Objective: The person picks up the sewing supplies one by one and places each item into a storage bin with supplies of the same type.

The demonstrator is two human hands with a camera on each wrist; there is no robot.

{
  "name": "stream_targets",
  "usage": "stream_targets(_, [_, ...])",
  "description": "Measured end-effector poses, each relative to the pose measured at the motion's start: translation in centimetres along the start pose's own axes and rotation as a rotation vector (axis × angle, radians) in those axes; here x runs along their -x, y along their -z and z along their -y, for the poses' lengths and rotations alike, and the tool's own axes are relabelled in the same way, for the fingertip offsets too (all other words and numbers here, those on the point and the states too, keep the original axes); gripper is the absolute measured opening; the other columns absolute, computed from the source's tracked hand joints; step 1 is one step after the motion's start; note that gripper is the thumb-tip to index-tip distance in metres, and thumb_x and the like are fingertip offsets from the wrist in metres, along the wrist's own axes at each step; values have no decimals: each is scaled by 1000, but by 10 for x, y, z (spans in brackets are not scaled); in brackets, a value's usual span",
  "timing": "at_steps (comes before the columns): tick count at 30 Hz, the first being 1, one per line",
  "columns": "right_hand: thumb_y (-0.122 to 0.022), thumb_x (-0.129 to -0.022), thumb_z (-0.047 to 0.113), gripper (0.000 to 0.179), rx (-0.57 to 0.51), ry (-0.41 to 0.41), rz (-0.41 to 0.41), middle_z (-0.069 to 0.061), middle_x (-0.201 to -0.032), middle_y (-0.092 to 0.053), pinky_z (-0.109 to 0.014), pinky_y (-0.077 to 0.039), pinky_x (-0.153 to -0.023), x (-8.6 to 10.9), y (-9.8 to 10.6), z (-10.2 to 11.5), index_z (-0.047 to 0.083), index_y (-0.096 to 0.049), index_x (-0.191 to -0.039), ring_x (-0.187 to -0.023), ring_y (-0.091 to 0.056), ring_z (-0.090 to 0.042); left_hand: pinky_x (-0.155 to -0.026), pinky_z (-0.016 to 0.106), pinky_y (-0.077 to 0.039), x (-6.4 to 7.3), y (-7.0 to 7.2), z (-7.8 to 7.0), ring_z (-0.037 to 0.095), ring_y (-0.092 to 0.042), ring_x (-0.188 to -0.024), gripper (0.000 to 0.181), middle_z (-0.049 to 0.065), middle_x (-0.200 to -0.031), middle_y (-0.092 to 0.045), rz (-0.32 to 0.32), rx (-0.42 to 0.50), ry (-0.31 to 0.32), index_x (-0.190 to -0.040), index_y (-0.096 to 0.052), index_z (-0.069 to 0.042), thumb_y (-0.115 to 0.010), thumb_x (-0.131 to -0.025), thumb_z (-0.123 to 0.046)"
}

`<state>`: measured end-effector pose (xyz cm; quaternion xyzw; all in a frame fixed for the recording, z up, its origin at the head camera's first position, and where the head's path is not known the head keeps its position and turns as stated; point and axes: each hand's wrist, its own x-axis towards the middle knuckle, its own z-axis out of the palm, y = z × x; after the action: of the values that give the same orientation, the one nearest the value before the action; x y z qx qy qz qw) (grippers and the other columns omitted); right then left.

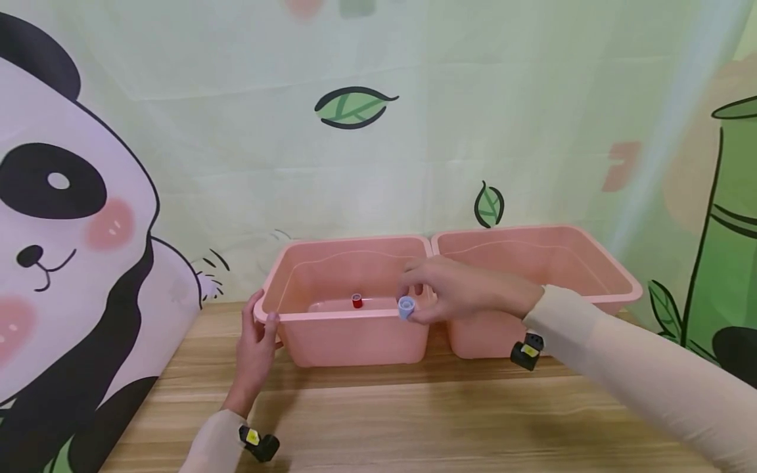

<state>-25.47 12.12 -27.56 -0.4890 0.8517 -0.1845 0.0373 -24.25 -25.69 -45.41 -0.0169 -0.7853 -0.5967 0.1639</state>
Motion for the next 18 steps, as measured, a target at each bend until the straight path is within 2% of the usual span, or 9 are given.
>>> stream_targets(7, [-77, -92, 22, 15, -6, -10, 20, 10, -100, -62, -34, -57, -80, -13, 10, -6, 22, -72, -106, -97, -58, -20, -92, 53, -57, 0, 0, -1, 36, -50, -136, 58, 4, -165, -33, 1, 1, 0, -160, -18, -46, -47, -110, -38])
stream_targets(14, [-77, -92, 25, 14, -77, -110, 61, 8, -103, -64, -31, -58, -74, -25, 20, -9, 27, -71, -105, -100, -56, -19, -93, 55, -57, 1, 0, -1, 35, -50, -136, 58, 4, -164, -34, -1, 5, 6, -160, -19, -45, -47, -110, -37])
stream_targets(18, [-77, -92, 22, 13, -109, -115, 69, 6, -101, -66, -32, -59, -76, -34, 26, -13, 24, -71, -103, -101, -58, -22, -92, 55, -57, 1, 1, -1, 36, -51, -135, 58, 5, -163, -35, -4, 5, 2, -160, -20, -45, -47, -110, -39])
